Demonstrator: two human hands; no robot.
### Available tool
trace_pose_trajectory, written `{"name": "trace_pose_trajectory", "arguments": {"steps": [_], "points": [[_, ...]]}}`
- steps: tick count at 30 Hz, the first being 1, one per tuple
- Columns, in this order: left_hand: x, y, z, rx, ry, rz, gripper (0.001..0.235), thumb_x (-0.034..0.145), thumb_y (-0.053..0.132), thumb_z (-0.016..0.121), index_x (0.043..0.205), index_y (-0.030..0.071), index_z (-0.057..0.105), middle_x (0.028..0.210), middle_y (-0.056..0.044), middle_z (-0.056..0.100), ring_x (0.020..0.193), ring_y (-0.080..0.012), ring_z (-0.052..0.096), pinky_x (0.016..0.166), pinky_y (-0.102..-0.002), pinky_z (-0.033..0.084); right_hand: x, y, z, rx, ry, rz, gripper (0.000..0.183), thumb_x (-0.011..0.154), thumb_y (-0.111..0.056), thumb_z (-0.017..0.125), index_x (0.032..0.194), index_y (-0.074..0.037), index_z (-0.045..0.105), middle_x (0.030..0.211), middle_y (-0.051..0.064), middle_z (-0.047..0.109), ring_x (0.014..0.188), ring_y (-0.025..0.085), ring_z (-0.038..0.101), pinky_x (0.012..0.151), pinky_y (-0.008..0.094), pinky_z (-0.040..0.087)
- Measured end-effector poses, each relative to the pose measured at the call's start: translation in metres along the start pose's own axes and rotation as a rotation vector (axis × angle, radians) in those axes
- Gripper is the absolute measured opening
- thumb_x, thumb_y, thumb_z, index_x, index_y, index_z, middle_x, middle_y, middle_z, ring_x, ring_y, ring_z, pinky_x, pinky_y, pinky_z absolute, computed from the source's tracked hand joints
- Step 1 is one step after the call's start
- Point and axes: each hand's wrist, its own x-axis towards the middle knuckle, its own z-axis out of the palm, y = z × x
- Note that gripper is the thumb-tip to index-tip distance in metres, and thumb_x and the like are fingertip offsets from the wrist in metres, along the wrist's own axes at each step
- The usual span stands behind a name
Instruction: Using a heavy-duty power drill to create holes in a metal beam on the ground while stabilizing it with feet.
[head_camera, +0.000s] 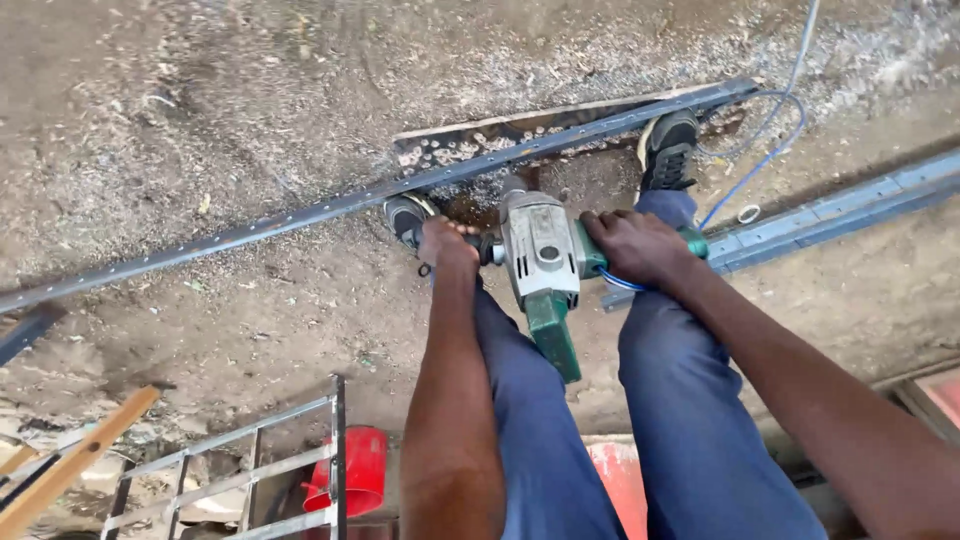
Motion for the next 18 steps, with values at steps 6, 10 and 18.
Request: {"name": "trace_pose_trajectory", "arguments": {"steps": [6,10,18], "points": [[0.061,-0.012,-0.003,0.853,-0.093,0.076,0.016,0.098,0.020,0.043,0.113,0.015,0.041,0.105,0.007,0.034,0.090,-0.0118,0.036,0.073,-0.033,0.032,-0.003,0.005,0.007,0.050,-0.041,0.021,0.068,0.084,-0.041,0.062,0.136,0.001,0.051,0.107,0.026,0.069,0.103,0.050,0.070,0.073,0.064,0.061],[0.099,-0.032,-0.010,1.620,-0.200,0.145,0.037,0.103,0.035,0.038,0.138,0.024,0.034,0.138,0.014,0.027,0.123,-0.0073,0.027,0.102,-0.032,0.022,-0.010,-0.001,0.003,0.071,-0.035,0.002,0.071,0.083,-0.036,0.062,0.142,0.001,0.046,0.110,0.027,0.069,0.102,0.051,0.070,0.072,0.065,0.060],[0.053,-0.001,-0.019,2.947,-0.321,0.530,0.055,0.107,0.032,0.034,0.162,0.027,0.029,0.169,0.015,0.030,0.156,-0.0136,0.028,0.132,-0.039,0.021,0.004,-0.006,-0.002,0.156,-0.185,0.020,0.076,0.078,-0.032,0.061,0.144,-0.005,0.038,0.113,0.026,0.067,0.095,0.059,0.069,0.081,0.069,0.057]]}}
